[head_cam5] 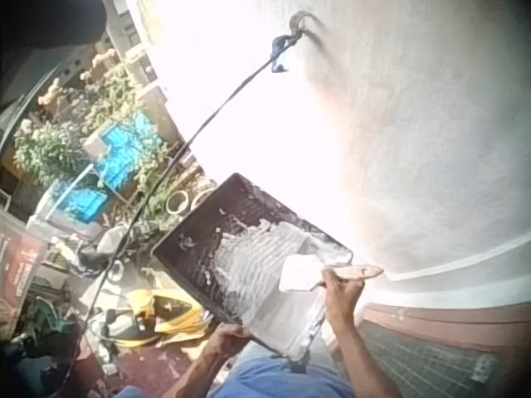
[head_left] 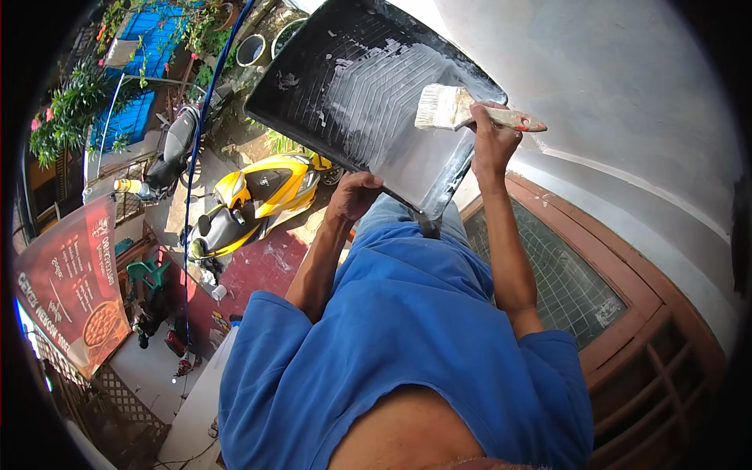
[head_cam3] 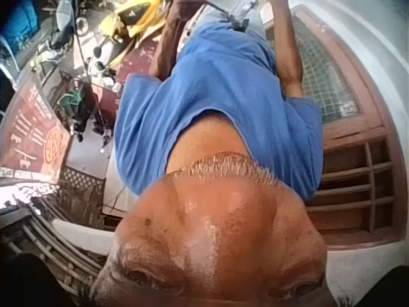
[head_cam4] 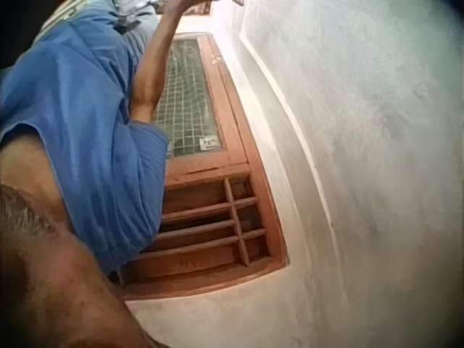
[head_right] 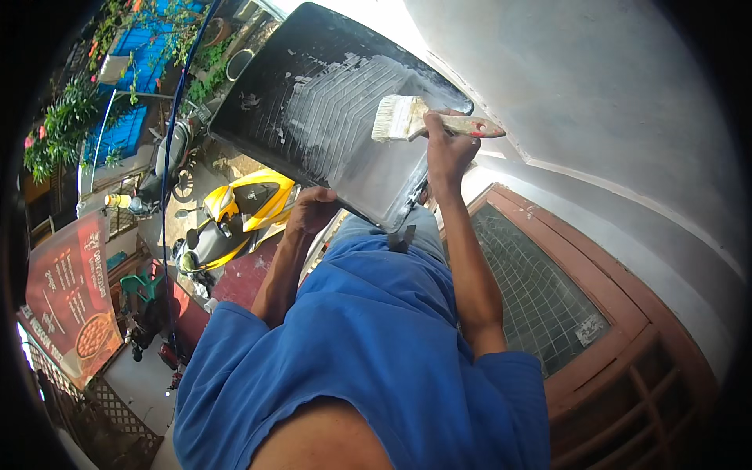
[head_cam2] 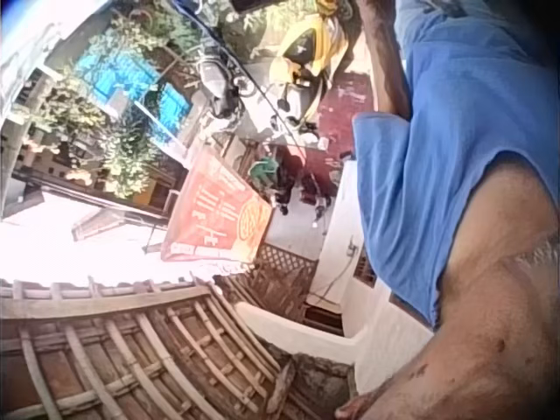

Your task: The person applies white paint to the junction of a ceiling and wall with a paint brush while holding a tray of paint by hand.

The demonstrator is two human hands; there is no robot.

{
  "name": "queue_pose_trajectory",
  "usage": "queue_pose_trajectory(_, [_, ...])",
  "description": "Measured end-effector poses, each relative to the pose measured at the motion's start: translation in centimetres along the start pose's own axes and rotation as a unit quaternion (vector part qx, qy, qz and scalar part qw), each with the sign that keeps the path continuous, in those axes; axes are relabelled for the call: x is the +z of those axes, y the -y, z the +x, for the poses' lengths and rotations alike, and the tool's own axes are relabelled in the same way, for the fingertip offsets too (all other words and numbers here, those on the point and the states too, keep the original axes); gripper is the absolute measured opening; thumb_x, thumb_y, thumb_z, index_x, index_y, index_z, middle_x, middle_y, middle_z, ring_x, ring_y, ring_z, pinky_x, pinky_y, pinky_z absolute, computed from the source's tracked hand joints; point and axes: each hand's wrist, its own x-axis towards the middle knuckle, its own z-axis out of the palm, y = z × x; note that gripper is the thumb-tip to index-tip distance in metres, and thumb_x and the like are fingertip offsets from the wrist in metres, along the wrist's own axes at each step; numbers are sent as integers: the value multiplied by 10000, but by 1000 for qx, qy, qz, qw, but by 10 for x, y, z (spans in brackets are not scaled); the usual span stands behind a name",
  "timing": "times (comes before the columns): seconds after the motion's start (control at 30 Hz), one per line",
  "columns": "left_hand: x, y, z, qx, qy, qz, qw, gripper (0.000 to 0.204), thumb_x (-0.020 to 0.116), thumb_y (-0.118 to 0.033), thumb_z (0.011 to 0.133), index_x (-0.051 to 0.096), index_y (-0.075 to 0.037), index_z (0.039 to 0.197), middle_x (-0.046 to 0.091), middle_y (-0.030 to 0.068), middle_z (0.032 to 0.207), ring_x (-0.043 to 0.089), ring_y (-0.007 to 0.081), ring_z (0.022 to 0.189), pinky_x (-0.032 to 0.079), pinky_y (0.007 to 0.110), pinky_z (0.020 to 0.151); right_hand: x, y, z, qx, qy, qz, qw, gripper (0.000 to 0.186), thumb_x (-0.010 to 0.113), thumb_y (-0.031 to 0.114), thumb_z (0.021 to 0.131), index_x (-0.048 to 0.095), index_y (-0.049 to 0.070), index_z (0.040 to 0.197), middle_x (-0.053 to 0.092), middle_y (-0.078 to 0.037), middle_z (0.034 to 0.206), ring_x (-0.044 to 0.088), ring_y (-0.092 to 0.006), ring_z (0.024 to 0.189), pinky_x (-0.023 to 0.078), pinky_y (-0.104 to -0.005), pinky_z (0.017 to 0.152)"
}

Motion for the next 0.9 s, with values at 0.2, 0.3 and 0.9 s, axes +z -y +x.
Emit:
queue_pose_trajectory(0.2, [68,-22,-23,5,-53,-32,998,164,552,-22,627,593,94,736,604,170,801,570,275,861,378,378,915,-43,9,1,121,6,205,971,204,624,29,745,569,-45,927,583,-88,845,588,-150,745,514,-256,624])
queue_pose_trajectory(0.3, [58,-19,-22,-6,-61,-29,998,118,556,-22,627,594,72,687,600,159,754,571,278,834,378,385,912,-63,9,-3,132,23,234,963,198,607,61,768,563,-25,941,590,-82,861,594,-148,752,510,-245,604])
queue_pose_trajectory(0.9, [42,-31,-7,-44,102,-18,994,469,560,-114,609,542,62,1044,577,141,1082,531,280,1014,357,386,948,-187,121,-46,-39,-49,205,977,265,628,17,743,546,41,995,594,-61,923,599,-156,841,506,-274,763])
